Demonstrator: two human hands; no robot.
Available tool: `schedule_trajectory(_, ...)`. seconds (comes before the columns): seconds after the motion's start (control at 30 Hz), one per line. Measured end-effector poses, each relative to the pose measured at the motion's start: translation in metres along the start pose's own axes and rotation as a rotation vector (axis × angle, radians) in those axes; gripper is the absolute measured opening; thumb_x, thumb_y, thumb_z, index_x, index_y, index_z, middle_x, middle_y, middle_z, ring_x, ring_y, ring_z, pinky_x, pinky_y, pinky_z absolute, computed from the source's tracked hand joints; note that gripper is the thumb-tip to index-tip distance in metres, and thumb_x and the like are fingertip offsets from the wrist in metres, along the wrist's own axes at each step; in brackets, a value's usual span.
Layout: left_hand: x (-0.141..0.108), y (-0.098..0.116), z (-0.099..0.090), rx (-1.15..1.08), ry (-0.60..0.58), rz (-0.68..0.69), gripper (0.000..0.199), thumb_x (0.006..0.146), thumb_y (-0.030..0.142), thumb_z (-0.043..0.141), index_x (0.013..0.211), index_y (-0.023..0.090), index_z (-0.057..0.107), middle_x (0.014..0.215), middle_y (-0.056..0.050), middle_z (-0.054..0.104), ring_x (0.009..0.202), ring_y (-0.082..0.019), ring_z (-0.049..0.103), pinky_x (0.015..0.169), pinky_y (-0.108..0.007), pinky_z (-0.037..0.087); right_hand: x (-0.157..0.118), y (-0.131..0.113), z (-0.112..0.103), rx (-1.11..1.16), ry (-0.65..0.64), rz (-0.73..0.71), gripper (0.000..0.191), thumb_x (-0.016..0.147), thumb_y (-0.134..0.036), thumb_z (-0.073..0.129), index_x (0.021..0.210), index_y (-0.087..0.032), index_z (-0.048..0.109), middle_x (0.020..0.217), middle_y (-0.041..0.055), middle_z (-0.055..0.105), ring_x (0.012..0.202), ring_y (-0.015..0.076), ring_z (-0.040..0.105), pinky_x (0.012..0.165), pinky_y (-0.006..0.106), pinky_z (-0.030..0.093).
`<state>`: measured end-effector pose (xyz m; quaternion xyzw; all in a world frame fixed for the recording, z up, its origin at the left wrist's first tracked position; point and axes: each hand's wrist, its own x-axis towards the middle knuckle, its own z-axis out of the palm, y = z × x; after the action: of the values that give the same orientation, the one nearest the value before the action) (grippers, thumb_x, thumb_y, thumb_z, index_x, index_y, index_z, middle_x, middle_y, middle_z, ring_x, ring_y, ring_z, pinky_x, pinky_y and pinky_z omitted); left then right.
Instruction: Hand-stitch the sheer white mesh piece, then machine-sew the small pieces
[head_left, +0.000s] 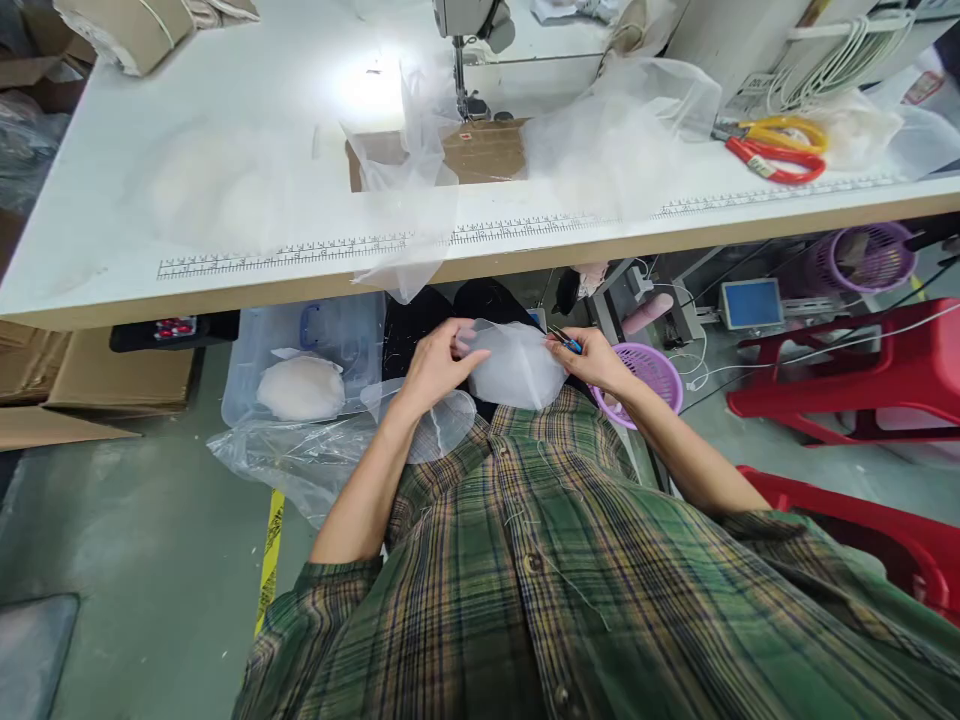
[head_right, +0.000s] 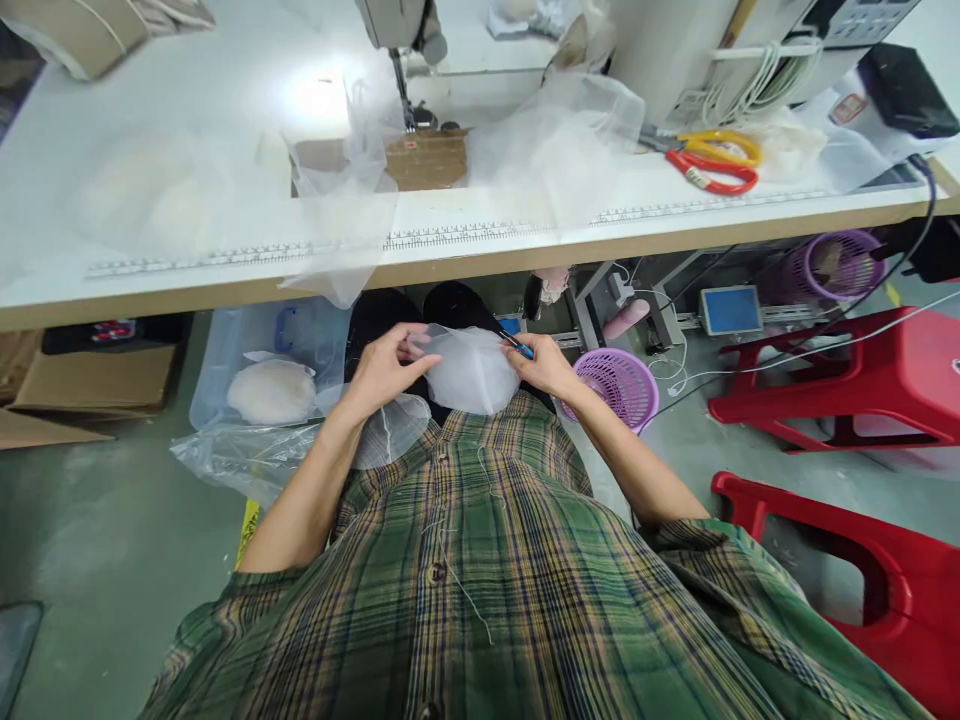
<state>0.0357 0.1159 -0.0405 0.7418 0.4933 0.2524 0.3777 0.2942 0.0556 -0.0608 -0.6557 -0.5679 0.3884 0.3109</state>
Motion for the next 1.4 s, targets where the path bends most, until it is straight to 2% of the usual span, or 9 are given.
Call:
schedule_trajectory(0.2, -0.033, -0.048, -0.064, 0.109, 0.079, -0.016, 0.047, 0.075, 0.050, 0.073, 0.111, 0.020, 0.068, 0.118, -0.009, 0.066, 0.108, -0.025, 0.062, 0.095, -0.035, 0.049, -0.004, 0.009, 0.000, -0.087, 0.018, -0.117, 0.043, 0.090, -0.048, 0.051, 0.099, -0.013, 0.072, 0.079, 0.0056, 0.068, 0.069, 0.0185, 0.058, 0.064, 0.029, 0.043)
schedule_trajectory(0.37, -0.063, -0.075, -0.073, -0.004, -0.011, -0.181, 0.045, 0.067, 0.054, 0.077, 0.094, 0.019, 0.073, 0.120, -0.013, 0.065, 0.117, -0.029, 0.058, 0.098, -0.040, 0.046, -0.013, -0.002, -0.004, -0.388, 0.298, -0.205, 0.043, 0.091, -0.045, 0.053, 0.119, -0.017, 0.071, 0.095, 0.0134, 0.069, 0.083, 0.0261, 0.064, 0.073, 0.038, 0.050)
schedule_trajectory(0.53, -0.064, -0.047, -0.070, -0.170, -0.019, -0.157, 0.030, 0.079, 0.047, 0.070, 0.073, 0.017, 0.068, 0.110, -0.012, 0.071, 0.105, -0.025, 0.065, 0.092, -0.036, 0.048, -0.019, -0.040, 0.008, -0.083, 0.341, -0.309, 0.035, 0.088, -0.043, 0.063, 0.112, -0.020, 0.074, 0.096, 0.0113, 0.069, 0.090, 0.0244, 0.064, 0.082, 0.042, 0.055)
schedule_trajectory(0.67, -0.060, -0.009, -0.070, -0.326, -0.127, -0.095, 0.029, 0.080, 0.043, 0.071, 0.071, 0.016, 0.066, 0.098, -0.012, 0.075, 0.089, -0.023, 0.070, 0.079, -0.033, 0.053, -0.024, -0.071, 0.048, 0.365, -0.074, -0.248, 0.051, 0.076, -0.047, 0.077, 0.120, -0.021, 0.071, 0.123, 0.0109, 0.065, 0.085, 0.0205, 0.066, 0.065, 0.035, 0.061)
schedule_trajectory(0.77, -0.058, 0.006, -0.065, -0.463, -0.192, -0.062, 0.032, 0.077, 0.046, 0.073, 0.074, 0.015, 0.066, 0.095, -0.012, 0.076, 0.078, -0.023, 0.072, 0.071, -0.033, 0.057, -0.028, -0.078, 0.071, 0.579, -0.393, -0.114, 0.071, 0.067, -0.041, 0.085, 0.131, -0.024, 0.062, 0.120, 0.0072, 0.066, 0.069, 0.0132, 0.065, 0.055, 0.027, 0.060)
schedule_trajectory(0.87, -0.055, 0.009, -0.057, -0.570, -0.176, -0.111, 0.035, 0.076, 0.048, 0.075, 0.073, 0.016, 0.061, 0.093, -0.012, 0.077, 0.069, -0.021, 0.072, 0.061, -0.032, 0.059, -0.035, -0.075, 0.072, 0.614, -0.559, -0.016, 0.058, 0.070, -0.037, 0.082, 0.122, -0.020, 0.064, 0.108, 0.0041, 0.067, 0.055, 0.0069, 0.059, 0.045, 0.021, 0.054)
schedule_trajectory(1.1, -0.039, 0.033, -0.031, -0.510, -0.013, -0.252, 0.035, 0.073, 0.043, 0.078, 0.076, 0.018, 0.053, 0.081, -0.005, 0.073, 0.064, -0.018, 0.070, 0.048, -0.024, 0.057, -0.051, -0.071, 0.058, 0.547, -0.432, 0.024, 0.063, 0.065, -0.039, 0.086, 0.117, -0.021, 0.054, 0.101, 0.0023, 0.066, 0.061, 0.0076, 0.057, 0.043, 0.017, 0.050)
schedule_trajectory(1.27, -0.028, 0.047, -0.019, -0.531, 0.026, -0.211, 0.035, 0.070, 0.036, 0.080, 0.085, 0.019, 0.053, 0.076, 0.000, 0.069, 0.058, -0.014, 0.068, 0.046, -0.022, 0.055, -0.046, -0.068, 0.063, 0.441, -0.175, 0.041, 0.026, 0.083, -0.039, 0.067, 0.096, -0.020, 0.057, 0.070, -0.0054, 0.059, 0.042, 0.0048, 0.044, 0.036, 0.017, 0.039)
schedule_trajectory(1.4, -0.016, 0.038, -0.026, -0.511, -0.001, -0.190, 0.035, 0.070, 0.039, 0.081, 0.088, 0.017, 0.061, 0.076, -0.002, 0.071, 0.050, -0.011, 0.061, 0.042, -0.019, 0.048, -0.043, -0.063, 0.056, 0.361, -0.177, 0.031, 0.019, 0.088, -0.036, 0.056, 0.083, -0.018, 0.060, 0.046, -0.0091, 0.043, 0.037, 0.0070, 0.039, 0.035, 0.019, 0.029)
